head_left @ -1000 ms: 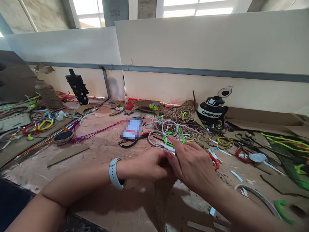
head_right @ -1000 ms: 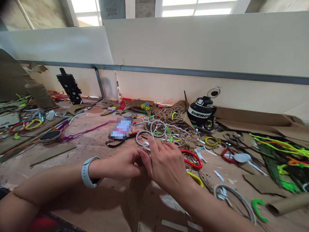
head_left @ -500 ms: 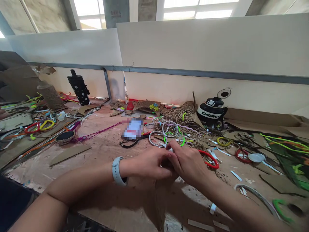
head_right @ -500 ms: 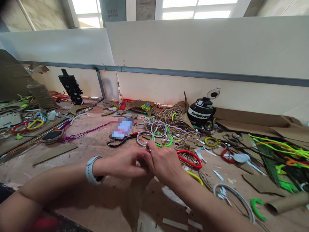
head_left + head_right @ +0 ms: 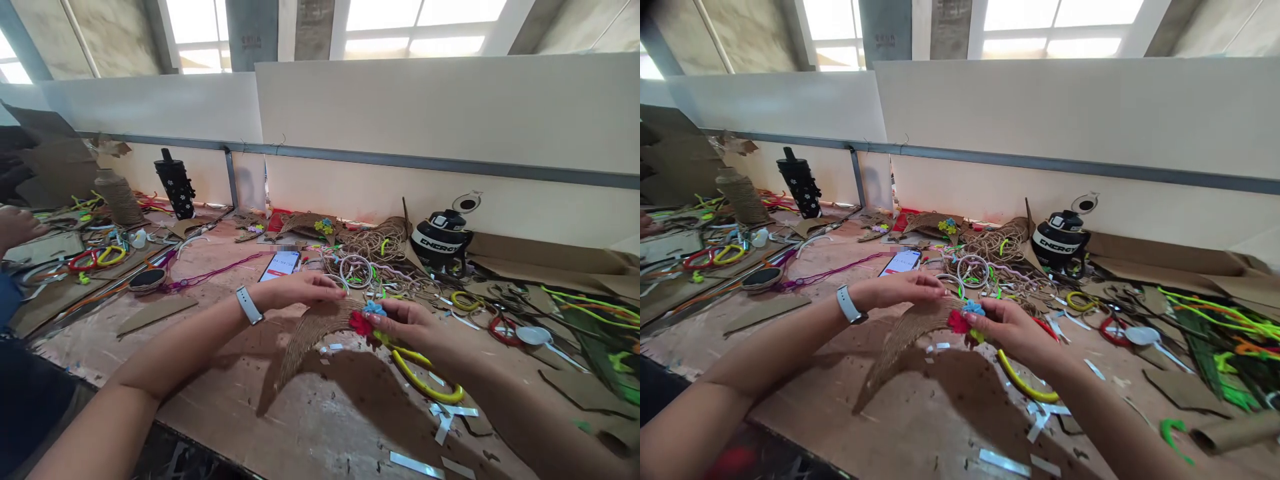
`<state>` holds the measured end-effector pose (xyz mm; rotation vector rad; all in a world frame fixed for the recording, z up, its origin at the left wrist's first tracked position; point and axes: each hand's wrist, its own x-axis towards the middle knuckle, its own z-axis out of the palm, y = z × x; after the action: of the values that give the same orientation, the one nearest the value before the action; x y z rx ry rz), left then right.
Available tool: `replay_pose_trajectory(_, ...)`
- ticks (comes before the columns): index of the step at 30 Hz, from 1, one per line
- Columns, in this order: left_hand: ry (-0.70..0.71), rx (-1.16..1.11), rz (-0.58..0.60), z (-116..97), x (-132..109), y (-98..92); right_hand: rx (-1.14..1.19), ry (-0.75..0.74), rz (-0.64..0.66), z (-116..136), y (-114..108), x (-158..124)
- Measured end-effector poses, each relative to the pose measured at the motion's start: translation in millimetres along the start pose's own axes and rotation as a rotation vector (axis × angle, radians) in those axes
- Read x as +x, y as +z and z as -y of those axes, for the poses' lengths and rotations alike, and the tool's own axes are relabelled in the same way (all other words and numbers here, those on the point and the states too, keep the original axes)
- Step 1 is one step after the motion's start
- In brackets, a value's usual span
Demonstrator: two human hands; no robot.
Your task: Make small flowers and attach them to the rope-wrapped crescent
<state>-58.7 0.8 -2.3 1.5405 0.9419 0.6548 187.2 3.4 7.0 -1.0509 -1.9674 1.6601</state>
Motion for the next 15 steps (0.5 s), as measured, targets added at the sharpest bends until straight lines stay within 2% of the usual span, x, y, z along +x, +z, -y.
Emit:
replay_pose_trajectory(2, -0.051, 0.001, -0.064, 4, 1, -9.1, 0.033, 0.032, -0.066, -3, -2, 1)
replay_pose_trajectory(3, -0.08, 0.005, -0.043, 7, 1, -14.0, 0.036, 0.048, -0.093, -5, -3, 1)
replay_pose_trajectory(4, -0.106, 0.007, -0.007, 10, 1, -18.7, 0.032, 0.064, -0.12, -7, -5, 1)
replay_pose_trajectory(6, -0.161, 0.0, 0.142, 16, 2, -27.7, -0.002, 0.086, -0.184, -12, -8, 1)
replay_pose_trajectory(8, -0.198, -0.017, 0.206, 21, 2, -35.7, -0.079, 0.06, -0.263, -19, -11, -1)
replay_pose_trajectory(10, -0.216, -0.024, 0.188, 24, 1, -43.3, -0.254, -0.051, -0.333, -28, -14, -4)
replay_pose_trajectory(12, -0.226, -0.015, 0.153, 24, -1, -50.4, -0.534, -0.212, -0.362, -40, -18, -7)
replay_pose_trajectory(15, -0.232, 0.01, 0.114, 21, -5, -59.2, -0.933, -0.381, -0.313, -63, -22, -11)
